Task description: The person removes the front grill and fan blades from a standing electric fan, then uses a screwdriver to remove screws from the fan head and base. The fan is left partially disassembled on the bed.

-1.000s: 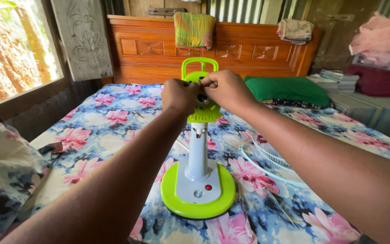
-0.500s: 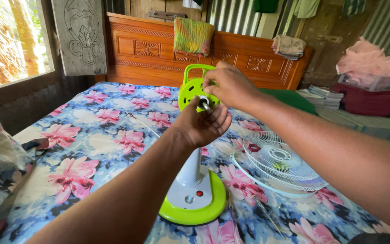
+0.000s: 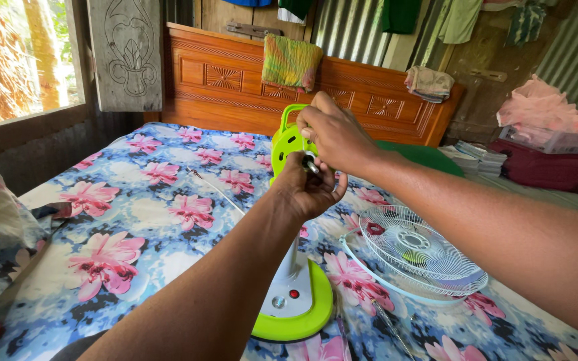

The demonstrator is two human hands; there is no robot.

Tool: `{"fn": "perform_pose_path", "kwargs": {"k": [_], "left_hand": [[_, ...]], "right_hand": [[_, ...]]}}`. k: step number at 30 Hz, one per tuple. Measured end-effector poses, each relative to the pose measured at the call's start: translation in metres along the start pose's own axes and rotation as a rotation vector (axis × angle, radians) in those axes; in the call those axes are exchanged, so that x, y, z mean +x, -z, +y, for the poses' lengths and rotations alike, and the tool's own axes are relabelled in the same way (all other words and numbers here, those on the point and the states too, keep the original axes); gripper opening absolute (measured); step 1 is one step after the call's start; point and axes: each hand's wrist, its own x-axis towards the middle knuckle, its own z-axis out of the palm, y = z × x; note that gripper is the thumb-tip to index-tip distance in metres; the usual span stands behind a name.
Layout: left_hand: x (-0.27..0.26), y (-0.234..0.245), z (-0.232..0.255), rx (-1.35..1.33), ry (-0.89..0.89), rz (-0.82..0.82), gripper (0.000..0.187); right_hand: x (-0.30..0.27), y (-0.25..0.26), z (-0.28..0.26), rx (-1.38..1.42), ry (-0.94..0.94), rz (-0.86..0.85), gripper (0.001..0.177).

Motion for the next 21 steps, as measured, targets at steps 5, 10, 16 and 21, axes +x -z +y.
{"fn": "perform_pose_path", "kwargs": {"k": [5, 10, 16, 21], "left_hand": [[-0.009, 0.004, 0.003, 0.029, 0.007, 0.008, 0.041], [-0.017, 0.014, 0.009, 0.048, 0.055, -0.121, 0.045], [-0.016, 0.017, 0.013, 0.080, 0.062, -0.104, 0.049], [-0.015, 0.015, 0.014, 0.123, 0.050, -0.100, 0.050]], "right_hand": [[-0.005, -0.005, 0.007, 0.048, 0.006, 0.071, 0.009], [-0.014, -0.002, 0.018, 0.130, -0.230, 0.063, 0.015], [-0.016, 0.010, 0.029, 0.110, -0.401, -0.075, 0.021], [-0.026, 0.006, 0.027, 0.064, -0.382, -0.063, 0.022]]}}
